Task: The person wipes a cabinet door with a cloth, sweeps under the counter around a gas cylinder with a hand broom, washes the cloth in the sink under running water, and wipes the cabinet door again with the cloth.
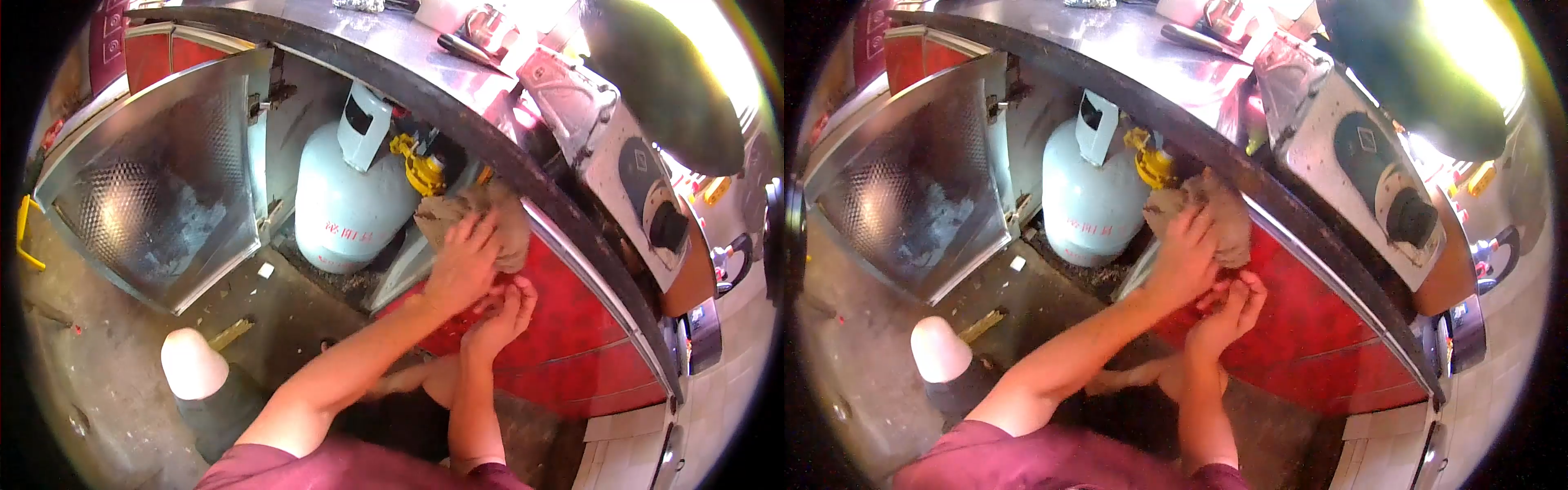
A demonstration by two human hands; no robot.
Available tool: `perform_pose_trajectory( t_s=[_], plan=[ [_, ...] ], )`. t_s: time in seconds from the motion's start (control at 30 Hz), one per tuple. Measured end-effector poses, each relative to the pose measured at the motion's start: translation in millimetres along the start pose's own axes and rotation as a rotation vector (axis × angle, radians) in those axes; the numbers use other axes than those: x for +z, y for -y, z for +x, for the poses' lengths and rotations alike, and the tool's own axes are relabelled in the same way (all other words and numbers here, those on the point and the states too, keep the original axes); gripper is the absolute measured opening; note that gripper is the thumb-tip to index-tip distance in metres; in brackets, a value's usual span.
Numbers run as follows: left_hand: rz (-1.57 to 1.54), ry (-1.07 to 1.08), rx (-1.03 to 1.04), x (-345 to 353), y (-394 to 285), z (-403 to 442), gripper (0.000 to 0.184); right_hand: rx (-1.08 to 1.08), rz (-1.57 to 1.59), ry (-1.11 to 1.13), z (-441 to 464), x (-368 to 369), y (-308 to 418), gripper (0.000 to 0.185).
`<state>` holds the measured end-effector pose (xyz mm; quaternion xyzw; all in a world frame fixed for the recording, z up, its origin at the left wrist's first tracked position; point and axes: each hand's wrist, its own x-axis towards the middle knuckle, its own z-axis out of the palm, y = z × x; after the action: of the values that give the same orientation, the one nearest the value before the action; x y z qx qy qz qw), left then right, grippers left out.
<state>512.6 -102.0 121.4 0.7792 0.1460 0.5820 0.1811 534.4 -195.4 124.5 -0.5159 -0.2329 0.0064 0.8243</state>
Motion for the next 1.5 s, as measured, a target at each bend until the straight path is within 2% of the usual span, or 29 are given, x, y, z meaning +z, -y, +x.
perform_pose_trajectory(
  t_s=[0.13,0.27,0.33,0.37,0.43,0.53,0.57,0.6,0.63,0.67,0.73,0.83,0.93,1.03,1.2,1.23,1.27,1.33,1.37,1.43,1.5],
  plan=[
    [-0.019,0.188,-0.036,7.1,31.4,-68.2,0.034,-0.058,-0.02,0.123,-6.7,-6.7,-7.7,0.018],
    [-0.111,0.145,-0.2,-1.2,22.7,-109.7,0.034,-0.029,-0.112,0.054,-17.9,-9.2,-29.2,0.022],
    [-0.201,0.109,-0.37,18.3,47.4,-143.2,0.037,0.135,-0.104,0.075,-22.8,-13.1,-42.4,0.023],
    [-0.247,0.159,-0.452,21.4,58.2,-159.0,0.04,0.213,-0.099,0.085,-24.3,-15.7,-49.7,0.023],
    [-0.332,0.242,-0.6,13.4,80.2,-175.8,0.045,0.387,-0.109,0.026,-31.2,-21.8,-68.4,0.024],
    [-0.539,0.326,-0.934,-4.3,82.9,-185.2,0.047,0.597,-0.133,-0.122,-58.4,-38.5,-115.3,0.029],
    [-0.503,0.307,-0.881,-1.2,75.5,-189.4,0.042,0.658,-0.138,-0.183,-66.2,-46.9,-137.2,0.031],
    [-0.466,0.289,-0.833,8.8,62.3,-196.4,0.037,0.834,0.045,-0.171,-71.9,-63.2,-163.7,0.035],
    [-0.462,0.141,-0.614,24.3,50.1,-202.7,0.041,0.929,0.188,-0.122,-77.8,-79.7,-190.6,0.036],
    [-0.443,0.374,-0.629,23.6,38.5,-198.4,0.053,0.963,0.307,-0.061,-81.7,-92.1,-205.5,0.036],
    [-0.11,0.457,-0.437,8.2,6.4,-172.5,0.066,0.921,0.403,0.025,-84.0,-106.9,-212.3,0.038],
    [-0.326,0.085,-0.559,20.4,17.2,-191.8,0.07,0.824,0.486,0.157,-74.1,-113.3,-201.4,0.04],
    [-0.377,0.01,-0.628,35.4,39.6,-221.3,0.075,0.81,0.511,0.219,-76.1,-114.3,-210.5,0.042],
    [-0.301,0.138,-0.72,45.0,70.0,-231.8,0.068,0.868,0.468,0.22,-84.2,-113.1,-239.0,0.043],
    [-0.539,0.031,-0.517,90.9,136.2,-304.2,0.002,1.039,0.254,0.142,-103.3,-115.7,-299.6,0.044],
    [-0.586,0.002,-0.471,90.1,144.0,-302.5,0.014,1.061,0.211,0.136,-106.5,-116.6,-309.9,0.044],
    [-0.541,0.151,-0.787,87.5,145.8,-305.3,0.012,1.086,0.172,0.138,-108.6,-118.2,-320.5,0.044],
    [-0.418,0.468,-1.409,68.6,141.1,-299.0,0.062,1.135,0.099,0.145,-109.3,-126.8,-343.5,0.044],
    [-0.431,0.43,-1.409,73.6,150.7,-308.3,0.06,1.149,0.087,0.152,-106.7,-132.8,-355.8,0.044],
    [-0.455,0.357,-1.41,97.9,169.3,-339.3,0.056,1.198,0.272,0.114,-103.5,-184.1,-405.0,0.045],
    [-0.471,0.364,-1.425,71.7,160.7,-295.6,0.055,1.202,0.254,0.153,-100.7,-184.9,-402.3,0.046]
  ],
)
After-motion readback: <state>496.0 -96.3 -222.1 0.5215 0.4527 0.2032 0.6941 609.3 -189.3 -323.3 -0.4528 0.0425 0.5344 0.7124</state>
